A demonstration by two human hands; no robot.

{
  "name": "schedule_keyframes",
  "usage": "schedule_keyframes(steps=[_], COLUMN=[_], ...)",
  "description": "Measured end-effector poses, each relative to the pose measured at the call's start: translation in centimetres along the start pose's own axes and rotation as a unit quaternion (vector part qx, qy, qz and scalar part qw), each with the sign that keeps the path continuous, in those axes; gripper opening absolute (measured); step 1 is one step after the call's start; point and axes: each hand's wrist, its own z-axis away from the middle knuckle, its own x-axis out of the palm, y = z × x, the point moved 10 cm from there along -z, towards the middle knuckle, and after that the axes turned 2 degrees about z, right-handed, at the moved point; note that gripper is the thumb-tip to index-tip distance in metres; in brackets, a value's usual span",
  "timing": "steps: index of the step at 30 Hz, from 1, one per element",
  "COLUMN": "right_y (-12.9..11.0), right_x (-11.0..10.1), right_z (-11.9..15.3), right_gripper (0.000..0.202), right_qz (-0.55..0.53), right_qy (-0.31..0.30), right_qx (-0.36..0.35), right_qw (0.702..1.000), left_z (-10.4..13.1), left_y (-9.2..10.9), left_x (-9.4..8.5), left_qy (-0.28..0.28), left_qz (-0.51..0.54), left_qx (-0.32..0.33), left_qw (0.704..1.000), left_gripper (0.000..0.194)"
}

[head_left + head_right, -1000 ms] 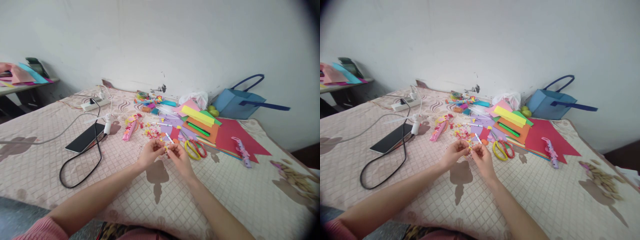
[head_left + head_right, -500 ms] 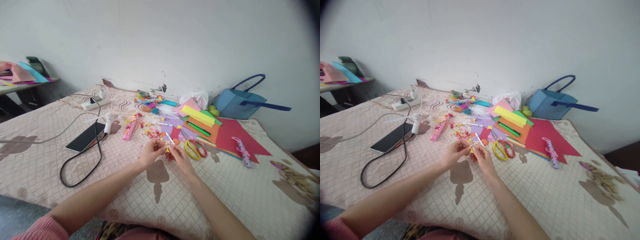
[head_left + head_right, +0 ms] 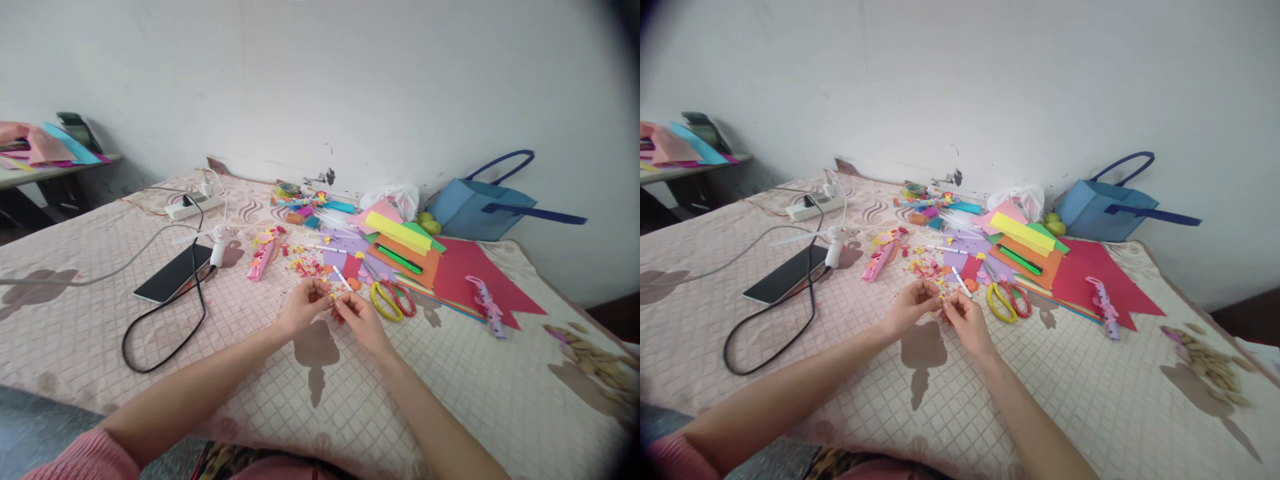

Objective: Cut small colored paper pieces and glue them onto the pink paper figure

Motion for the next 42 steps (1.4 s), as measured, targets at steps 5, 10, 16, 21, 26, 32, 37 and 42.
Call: schedule_keyframes(steps=[5, 10, 16, 21, 26, 32, 37, 42], right_y=[0.3, 0.4, 0.1, -0.3, -0.2, -0.7, -0.9, -1.0], right_x=[0.1, -0.1, -1.0, -0.4, -0.2, -1.0, -1.3, -1.3], right_z=[-0.1, -0.3, -0.6, -0.5, -0.4, -0.3, -0.2, -0.1], right_gripper=[0.025, 0.030, 0.026, 0.021, 0.021, 0.022, 0.022, 0.024], right_qz=[0.006, 0.021, 0.047, 0.059, 0.075, 0.044, 0.031, 0.038], right_qy=[-0.016, -0.027, -0.019, -0.040, -0.047, 0.009, 0.039, 0.048], right_qx=[0.015, 0.029, 0.006, -0.011, -0.012, -0.031, -0.037, -0.041], right_qw=[1.000, 0.999, 0.999, 0.997, 0.996, 0.999, 0.998, 0.997], left_z=[-0.2, -0.5, -0.5, 0.1, 0.1, 0.0, 0.3, 0.3], left_y=[0.0, -0.1, -0.8, -0.1, -0.2, -1.8, -2.4, -2.7], left_x=[-0.4, -0.7, 0.3, 1.2, 1.2, 0.9, 1.0, 0.8], left_qy=[0.010, 0.003, -0.058, -0.085, -0.088, -0.081, -0.085, -0.072], left_qz=[-0.018, -0.038, -0.064, -0.130, -0.135, -0.038, -0.064, -0.038], left_qx=[0.000, -0.003, -0.028, 0.003, -0.003, -0.099, -0.126, -0.133], left_qw=[1.000, 0.999, 0.996, 0.988, 0.987, 0.991, 0.986, 0.988], left_gripper=[0.028, 0.030, 0.034, 0.029, 0.029, 0.041, 0.036, 0.032])
